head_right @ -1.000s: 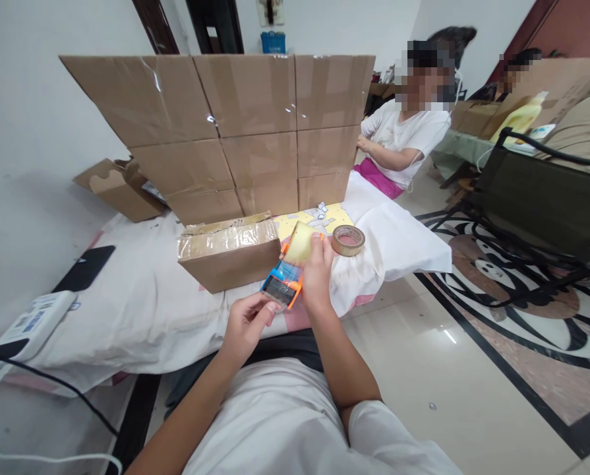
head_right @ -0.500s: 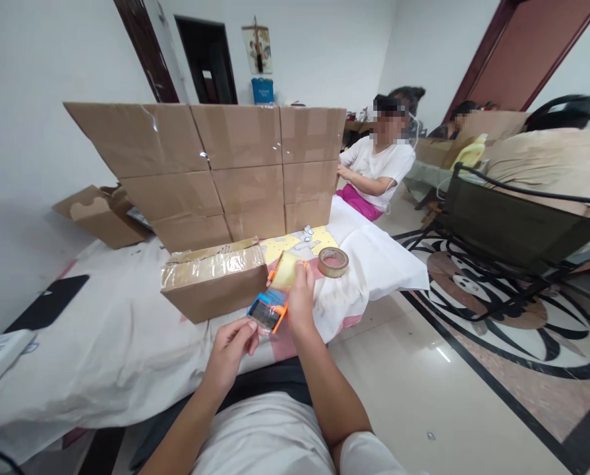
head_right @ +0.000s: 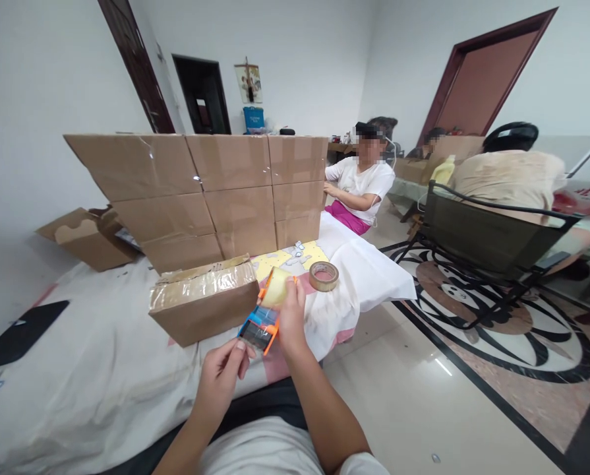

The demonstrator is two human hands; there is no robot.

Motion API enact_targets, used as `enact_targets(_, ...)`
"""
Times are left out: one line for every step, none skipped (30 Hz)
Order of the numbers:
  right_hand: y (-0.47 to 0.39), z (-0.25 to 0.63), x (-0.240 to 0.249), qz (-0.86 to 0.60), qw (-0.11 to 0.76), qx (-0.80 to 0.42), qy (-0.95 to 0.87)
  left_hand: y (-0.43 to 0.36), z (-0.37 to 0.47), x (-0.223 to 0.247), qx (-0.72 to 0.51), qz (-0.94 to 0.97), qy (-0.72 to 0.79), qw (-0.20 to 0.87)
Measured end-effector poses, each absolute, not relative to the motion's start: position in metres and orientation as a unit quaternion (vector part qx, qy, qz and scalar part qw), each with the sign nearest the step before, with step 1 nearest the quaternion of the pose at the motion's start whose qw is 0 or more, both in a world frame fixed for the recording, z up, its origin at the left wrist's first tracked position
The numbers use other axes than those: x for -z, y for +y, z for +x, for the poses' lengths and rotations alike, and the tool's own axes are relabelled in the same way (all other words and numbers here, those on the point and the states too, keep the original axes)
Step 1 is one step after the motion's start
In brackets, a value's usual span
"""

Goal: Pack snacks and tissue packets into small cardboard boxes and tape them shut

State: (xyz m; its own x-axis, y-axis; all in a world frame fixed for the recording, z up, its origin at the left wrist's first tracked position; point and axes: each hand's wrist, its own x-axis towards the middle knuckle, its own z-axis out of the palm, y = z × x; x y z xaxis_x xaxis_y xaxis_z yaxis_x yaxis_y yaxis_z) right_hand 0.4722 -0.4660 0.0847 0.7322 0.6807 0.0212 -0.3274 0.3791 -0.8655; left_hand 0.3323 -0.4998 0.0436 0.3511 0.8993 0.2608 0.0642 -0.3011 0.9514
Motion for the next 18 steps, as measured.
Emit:
enact_targets(-0.4658,0.4724,-0.0844,-0.449,0.809,-0.334,-0.181,-0.5001,0.333,-0.043,-0.443,0.67,0.359,0.475)
enact_targets(-0.4655,0.4729,-0.0834,-0.44,0.809,-0.351,-0.17,-0.5006,0.3334,-0.0423,-0.442,0.67,0.357,0.478)
enact_targets(-0.4652,0.4735,-0.082,-0.436,0.81,-0.357,-0.161,-0.5011,0.3334,-0.0416,-0.442,0.673,0.351,0.478)
enact_targets(-0.4648,0.4741,-0.0804,-0.436,0.812,-0.355,-0.156,-0.5016,0.3333,-0.041,-0.443,0.68,0.343,0.474)
enact_targets(-0.4646,0.4746,-0.079,-0.437,0.812,-0.353,-0.155,-0.5021,0.3329,-0.0406,-0.444,0.686,0.336,0.467)
enact_targets(-0.4646,0.475,-0.078,-0.436,0.811,-0.357,-0.157,-0.5024,0.3323,-0.0403,-0.446,0.693,0.331,0.46)
enact_targets(-0.4649,0.475,-0.0775,-0.433,0.808,-0.365,-0.163,-0.5026,0.3318,-0.0403,-0.446,0.697,0.33,0.454)
enact_targets(-0.4655,0.4747,-0.0776,-0.429,0.805,-0.373,-0.171,-0.5027,0.3313,-0.0404,-0.444,0.699,0.334,0.451)
enact_targets(-0.4663,0.4743,-0.0782,-0.427,0.803,-0.377,-0.177,-0.5026,0.3309,-0.0406,-0.44,0.698,0.338,0.453)
enact_targets(-0.4671,0.4736,-0.079,-0.428,0.803,-0.375,-0.18,-0.5025,0.3306,-0.0408,-0.435,0.696,0.341,0.458)
enact_targets(-0.468,0.4729,-0.0799,-0.429,0.804,-0.369,-0.182,-0.5024,0.3304,-0.041,-0.433,0.694,0.342,0.463)
enact_targets(-0.4687,0.4722,-0.0805,-0.43,0.806,-0.363,-0.184,-0.5024,0.3301,-0.0411,-0.435,0.691,0.342,0.465)
enact_targets(-0.4692,0.4716,-0.0808,-0.429,0.806,-0.363,-0.186,-0.5025,0.3299,-0.0412,-0.441,0.688,0.34,0.465)
enact_targets(-0.4695,0.4711,-0.0807,-0.426,0.805,-0.368,-0.19,-0.5027,0.3296,-0.0414,-0.446,0.686,0.337,0.465)
enact_targets(-0.4696,0.4709,-0.0804,-0.422,0.803,-0.375,-0.192,-0.5031,0.3292,-0.0417,-0.45,0.686,0.332,0.465)
enact_targets(-0.4696,0.4707,-0.08,-0.42,0.802,-0.38,-0.191,-0.5034,0.3288,-0.042,-0.453,0.686,0.329,0.464)
enact_targets(-0.4694,0.4707,-0.0797,-0.418,0.803,-0.382,-0.187,-0.5036,0.3283,-0.0425,-0.453,0.686,0.328,0.465)
enact_targets(-0.4693,0.4707,-0.0796,-0.416,0.804,-0.383,-0.184,-0.5037,0.3278,-0.043,-0.454,0.686,0.326,0.466)
